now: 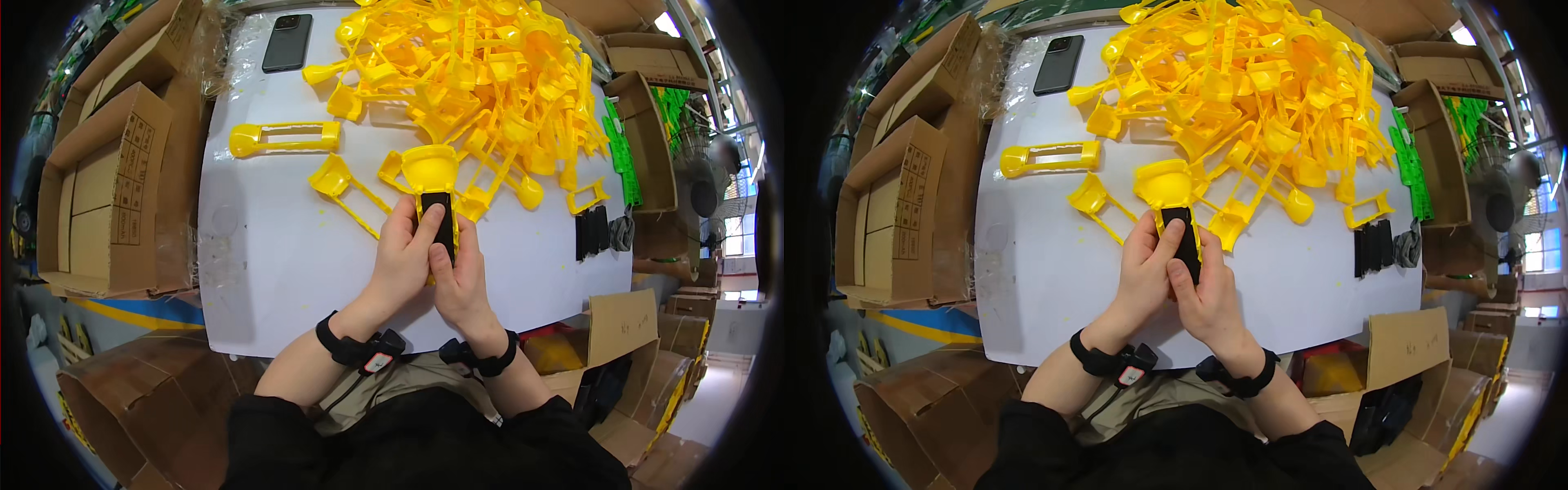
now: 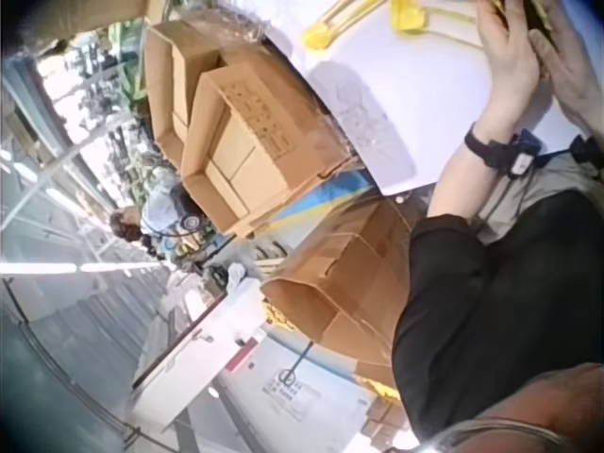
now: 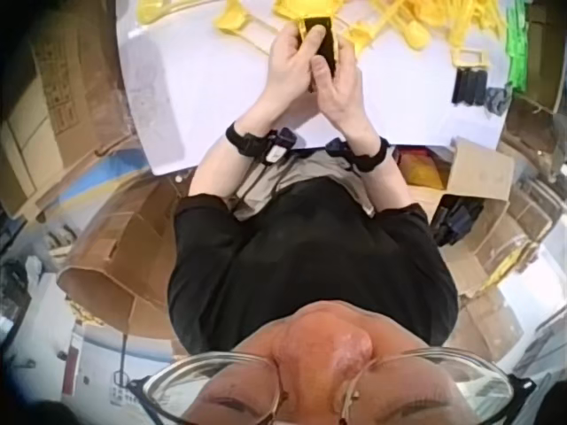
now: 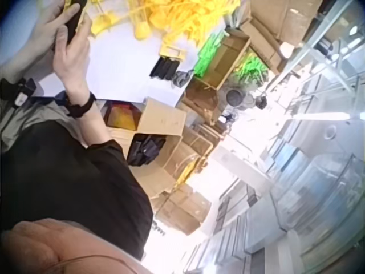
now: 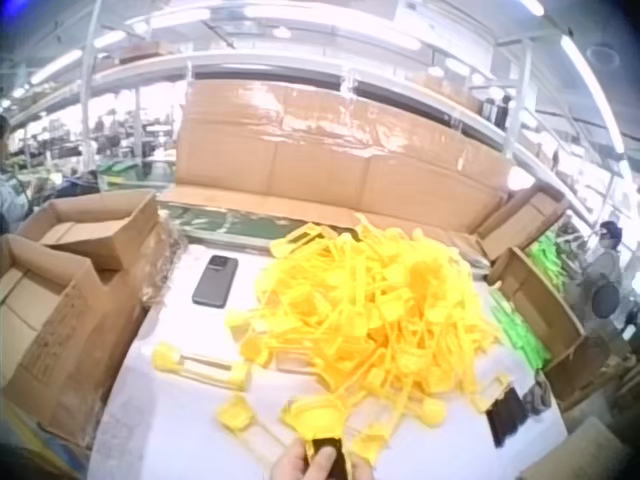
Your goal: The recorder is assembling solar-powered flashlights by inserting the solar panel components into yellow plastic casings.
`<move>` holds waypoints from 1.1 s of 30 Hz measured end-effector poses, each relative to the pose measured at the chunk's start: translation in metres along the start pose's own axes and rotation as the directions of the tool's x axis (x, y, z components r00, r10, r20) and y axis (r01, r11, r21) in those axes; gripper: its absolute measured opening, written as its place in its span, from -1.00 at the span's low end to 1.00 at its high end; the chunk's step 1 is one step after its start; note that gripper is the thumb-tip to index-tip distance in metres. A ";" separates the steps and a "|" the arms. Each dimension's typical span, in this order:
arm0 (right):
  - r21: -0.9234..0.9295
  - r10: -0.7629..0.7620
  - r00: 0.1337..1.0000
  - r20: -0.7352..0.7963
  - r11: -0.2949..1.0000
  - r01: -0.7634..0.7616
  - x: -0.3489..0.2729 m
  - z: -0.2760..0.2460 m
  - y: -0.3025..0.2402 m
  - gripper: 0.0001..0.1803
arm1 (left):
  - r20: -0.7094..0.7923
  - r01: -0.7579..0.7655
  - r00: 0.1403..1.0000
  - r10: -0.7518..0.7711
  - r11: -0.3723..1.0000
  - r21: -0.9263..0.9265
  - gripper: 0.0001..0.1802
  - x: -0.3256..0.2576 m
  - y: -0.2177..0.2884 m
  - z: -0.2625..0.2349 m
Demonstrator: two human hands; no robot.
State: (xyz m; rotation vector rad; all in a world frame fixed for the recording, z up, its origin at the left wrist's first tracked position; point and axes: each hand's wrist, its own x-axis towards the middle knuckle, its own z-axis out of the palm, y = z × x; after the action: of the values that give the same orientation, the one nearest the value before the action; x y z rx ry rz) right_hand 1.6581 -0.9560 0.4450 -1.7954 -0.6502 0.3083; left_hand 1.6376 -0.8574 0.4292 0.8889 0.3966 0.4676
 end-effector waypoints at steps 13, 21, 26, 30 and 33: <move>-0.021 0.010 0.998 0.054 1.000 -0.009 -0.010 -0.008 0.016 -0.29 | 0.038 0.054 0.998 -0.059 0.993 0.107 -0.80 0.005 -0.009 -0.005; 0.238 0.119 0.962 0.246 0.954 -0.179 -0.001 -0.019 0.021 -0.51 | -0.011 -0.195 0.980 0.197 0.977 0.089 -0.77 0.012 -0.008 -0.002; 0.265 0.204 0.946 0.253 0.925 -0.271 -0.006 -0.020 0.028 -0.54 | 0.005 0.162 0.986 -0.165 0.975 0.151 -0.67 0.009 -0.010 -0.010; 0.364 0.209 0.937 0.281 0.880 -0.306 -0.005 -0.021 0.025 -0.61 | -0.021 0.111 0.994 -0.110 0.990 0.087 -0.65 0.007 -0.015 -0.004; 0.422 0.239 0.920 0.311 0.833 -0.359 -0.003 -0.023 0.024 -0.62 | -0.002 0.121 0.993 -0.121 0.993 0.020 -0.66 0.003 -0.005 0.002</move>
State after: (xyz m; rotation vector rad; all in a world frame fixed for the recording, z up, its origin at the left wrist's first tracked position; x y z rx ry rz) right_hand 1.6739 -0.9804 0.4298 -1.3866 -0.4071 0.8467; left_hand 1.6427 -0.8597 0.4254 0.8786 0.4534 0.3533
